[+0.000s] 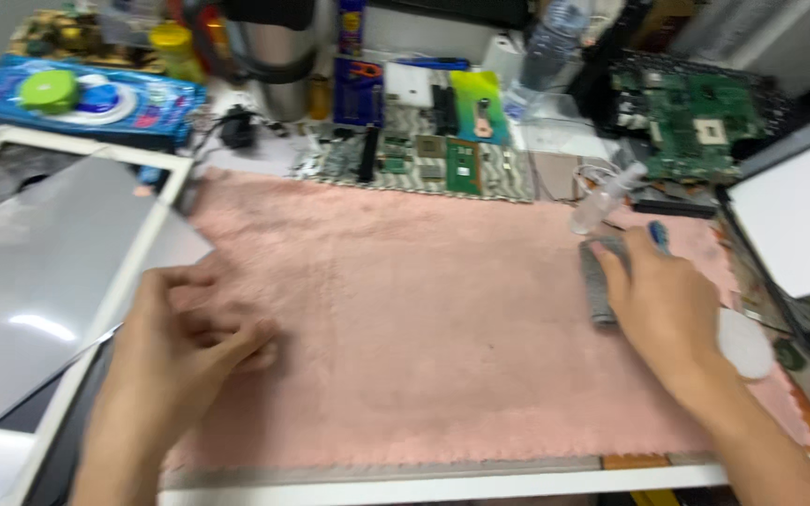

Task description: The person wipes a transparent glass panel using a series of cleaning tools including a rough scouring pad, a circular sponge, a spray bottle, and a small brush.

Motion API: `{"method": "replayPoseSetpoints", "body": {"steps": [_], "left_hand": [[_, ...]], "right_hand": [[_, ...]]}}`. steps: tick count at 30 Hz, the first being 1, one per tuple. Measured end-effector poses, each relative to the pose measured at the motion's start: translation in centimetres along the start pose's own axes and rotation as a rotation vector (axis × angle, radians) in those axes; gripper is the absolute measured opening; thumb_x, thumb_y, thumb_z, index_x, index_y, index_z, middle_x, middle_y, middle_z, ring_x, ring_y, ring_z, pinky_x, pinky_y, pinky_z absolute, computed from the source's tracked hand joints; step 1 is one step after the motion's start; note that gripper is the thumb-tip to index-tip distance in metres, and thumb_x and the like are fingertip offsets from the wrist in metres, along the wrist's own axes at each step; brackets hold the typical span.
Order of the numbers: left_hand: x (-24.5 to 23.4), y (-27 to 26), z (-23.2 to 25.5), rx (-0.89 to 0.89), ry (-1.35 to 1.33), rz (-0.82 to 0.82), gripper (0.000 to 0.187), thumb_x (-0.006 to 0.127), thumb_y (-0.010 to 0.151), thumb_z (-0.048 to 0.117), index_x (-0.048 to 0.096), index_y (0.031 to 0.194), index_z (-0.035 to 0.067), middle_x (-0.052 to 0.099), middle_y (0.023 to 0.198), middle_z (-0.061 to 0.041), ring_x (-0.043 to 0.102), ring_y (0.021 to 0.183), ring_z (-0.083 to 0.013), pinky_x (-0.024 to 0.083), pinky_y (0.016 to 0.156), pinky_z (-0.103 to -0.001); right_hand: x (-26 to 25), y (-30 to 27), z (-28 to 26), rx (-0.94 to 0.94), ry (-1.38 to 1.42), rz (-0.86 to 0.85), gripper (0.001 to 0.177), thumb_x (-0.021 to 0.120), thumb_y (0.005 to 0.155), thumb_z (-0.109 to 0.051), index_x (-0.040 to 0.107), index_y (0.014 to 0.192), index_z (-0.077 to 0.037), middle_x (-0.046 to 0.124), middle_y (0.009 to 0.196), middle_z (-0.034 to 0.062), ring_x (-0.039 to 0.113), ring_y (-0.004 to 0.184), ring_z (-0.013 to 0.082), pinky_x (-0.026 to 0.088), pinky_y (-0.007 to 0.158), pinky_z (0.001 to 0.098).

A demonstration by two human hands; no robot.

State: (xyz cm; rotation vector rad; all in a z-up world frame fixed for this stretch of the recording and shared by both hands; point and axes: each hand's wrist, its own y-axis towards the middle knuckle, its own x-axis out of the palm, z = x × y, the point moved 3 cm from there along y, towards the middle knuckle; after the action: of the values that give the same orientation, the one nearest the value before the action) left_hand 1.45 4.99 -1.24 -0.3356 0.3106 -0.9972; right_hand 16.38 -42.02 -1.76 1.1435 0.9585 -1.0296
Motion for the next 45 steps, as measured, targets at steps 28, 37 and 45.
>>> {"method": "replayPoseSetpoints", "body": {"steps": [28,37,45], "left_hand": [[4.1,-1.5,0.6,-0.080,-0.001,-0.040,0.072,0.082,0.085,-0.018,0.049,0.144,0.007,0.089,0.093,-0.025,0.084,0.080,-0.0305,0.067,0.082,-0.037],[4.2,-1.2,0.2,-0.105,0.059,-0.004,0.069,0.084,0.092,-0.012,0.044,0.143,0.011,0.086,0.099,-0.026,0.083,0.087,-0.0297,0.068,0.083,-0.040],[4.5,-1.7,1.2,-0.050,0.135,0.035,0.066,0.088,0.096,0.001,0.046,0.146,0.011,0.087,0.104,-0.018,0.087,0.092,-0.0253,0.071,0.087,-0.036]], "right_hand": [[-3.1,-5.5,-26.1,-0.660,0.365,0.151,0.021,0.071,0.097,0.003,0.063,0.112,-0.009,0.067,0.065,0.0031,0.065,0.057,0.0309,0.044,0.074,0.0540],[2.1,-1.3,-9.3,-0.445,0.305,-0.084,0.034,0.050,0.122,-0.027,0.060,0.092,-0.016,0.072,0.064,-0.0031,0.063,0.052,0.0264,0.049,0.087,0.0497],[4.0,1.0,0.9,-0.367,-0.149,0.030,0.044,0.064,0.117,-0.026,0.059,0.157,-0.007,0.074,0.070,0.0012,0.070,0.069,0.0379,0.049,0.084,0.0517]]}}
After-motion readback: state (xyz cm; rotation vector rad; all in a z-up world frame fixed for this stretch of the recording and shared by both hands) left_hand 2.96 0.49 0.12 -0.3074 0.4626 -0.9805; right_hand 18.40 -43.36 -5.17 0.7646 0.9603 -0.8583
